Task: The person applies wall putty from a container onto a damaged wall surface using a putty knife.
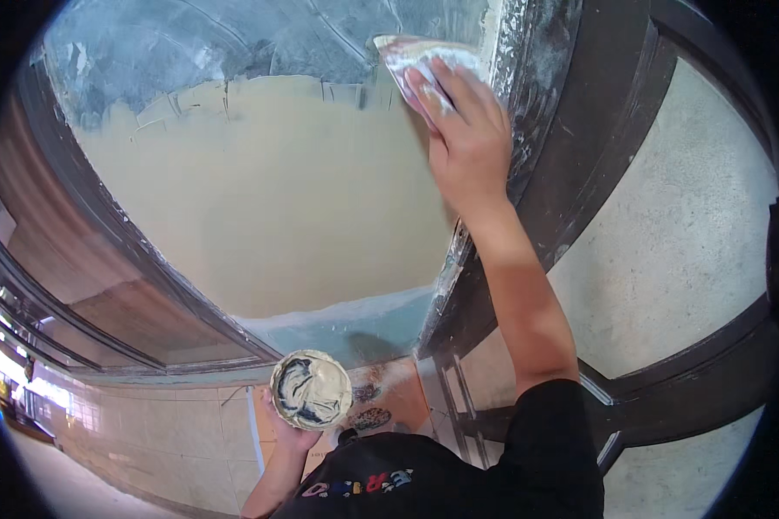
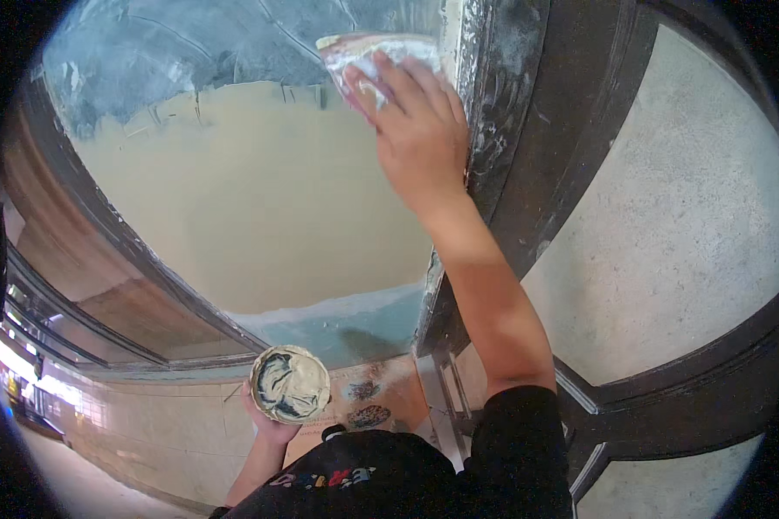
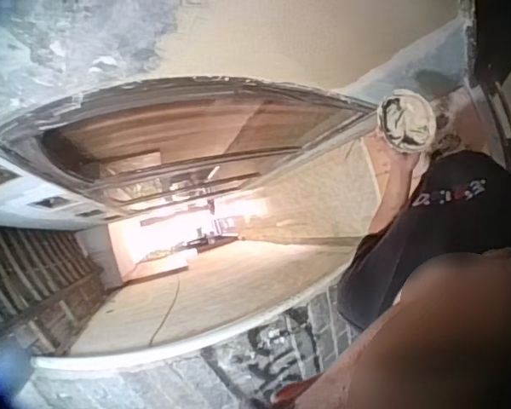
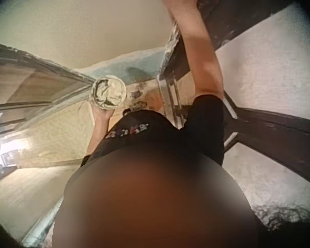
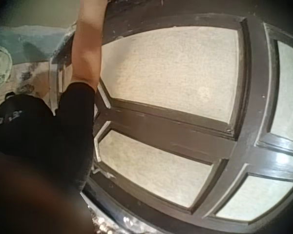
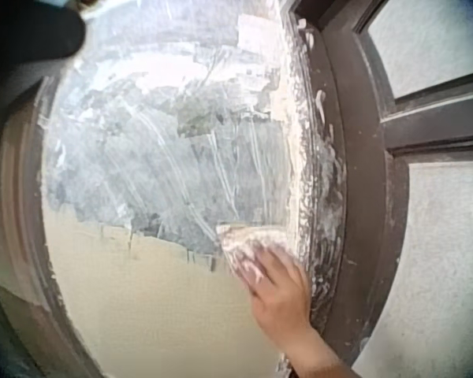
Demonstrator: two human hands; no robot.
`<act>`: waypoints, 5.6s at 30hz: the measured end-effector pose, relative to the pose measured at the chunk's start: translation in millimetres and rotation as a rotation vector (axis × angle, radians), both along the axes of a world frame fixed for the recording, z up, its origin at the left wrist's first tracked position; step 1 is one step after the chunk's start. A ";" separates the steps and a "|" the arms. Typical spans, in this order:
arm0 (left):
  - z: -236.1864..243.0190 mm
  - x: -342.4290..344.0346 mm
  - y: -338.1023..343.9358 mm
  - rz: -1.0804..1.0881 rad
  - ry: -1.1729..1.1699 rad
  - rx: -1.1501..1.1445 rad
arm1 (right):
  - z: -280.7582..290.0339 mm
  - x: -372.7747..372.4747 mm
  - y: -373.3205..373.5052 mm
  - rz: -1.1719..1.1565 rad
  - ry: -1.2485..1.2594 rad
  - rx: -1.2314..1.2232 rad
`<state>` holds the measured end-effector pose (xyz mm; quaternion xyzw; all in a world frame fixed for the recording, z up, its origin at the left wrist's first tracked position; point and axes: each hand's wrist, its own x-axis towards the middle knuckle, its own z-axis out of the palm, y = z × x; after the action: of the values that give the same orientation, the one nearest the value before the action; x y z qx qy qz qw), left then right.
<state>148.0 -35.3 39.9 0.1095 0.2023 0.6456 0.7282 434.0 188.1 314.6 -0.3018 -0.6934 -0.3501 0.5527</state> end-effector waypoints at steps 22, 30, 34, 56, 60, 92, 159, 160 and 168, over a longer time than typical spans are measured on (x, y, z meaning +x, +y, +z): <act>-3.5 -28.9 -5.6 0.064 -0.023 -0.027 | -142.6 -14.1 -15.9 0.029 0.158 -0.244; 0.6 -56.8 -5.8 0.081 -0.036 -0.113 | -96.5 -69.2 17.4 -0.325 0.043 -0.352; 4.2 -79.1 -15.0 0.125 0.002 -0.048 | -297.4 -106.4 -11.9 -0.329 0.000 -0.581; -10.0 -127.5 34.3 -0.151 0.107 -0.132 | -91.6 -44.3 31.7 -0.268 0.036 -0.222; -12.0 -132.9 47.4 -0.241 0.147 -0.123 | -323.0 -54.8 17.8 -0.374 0.022 -0.465; 33.5 -108.3 84.4 -0.233 -0.025 0.051 | -243.6 -162.5 -120.0 1.009 1.196 -1.226; 20.4 47.2 52.7 -0.058 0.346 0.237 | -179.9 -28.2 -132.0 0.620 0.553 -1.395; 18.5 46.1 53.7 -0.079 0.320 0.258 | -176.2 -30.9 -133.3 0.602 0.539 -1.403; 15.6 37.2 52.0 -0.070 0.362 0.140 | -181.5 -63.7 -141.0 0.635 0.410 -1.332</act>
<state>185.2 16.7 55.5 0.2809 0.2805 0.6022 0.6927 370.3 47.1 133.1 -0.4164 -0.6951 0.3805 0.4457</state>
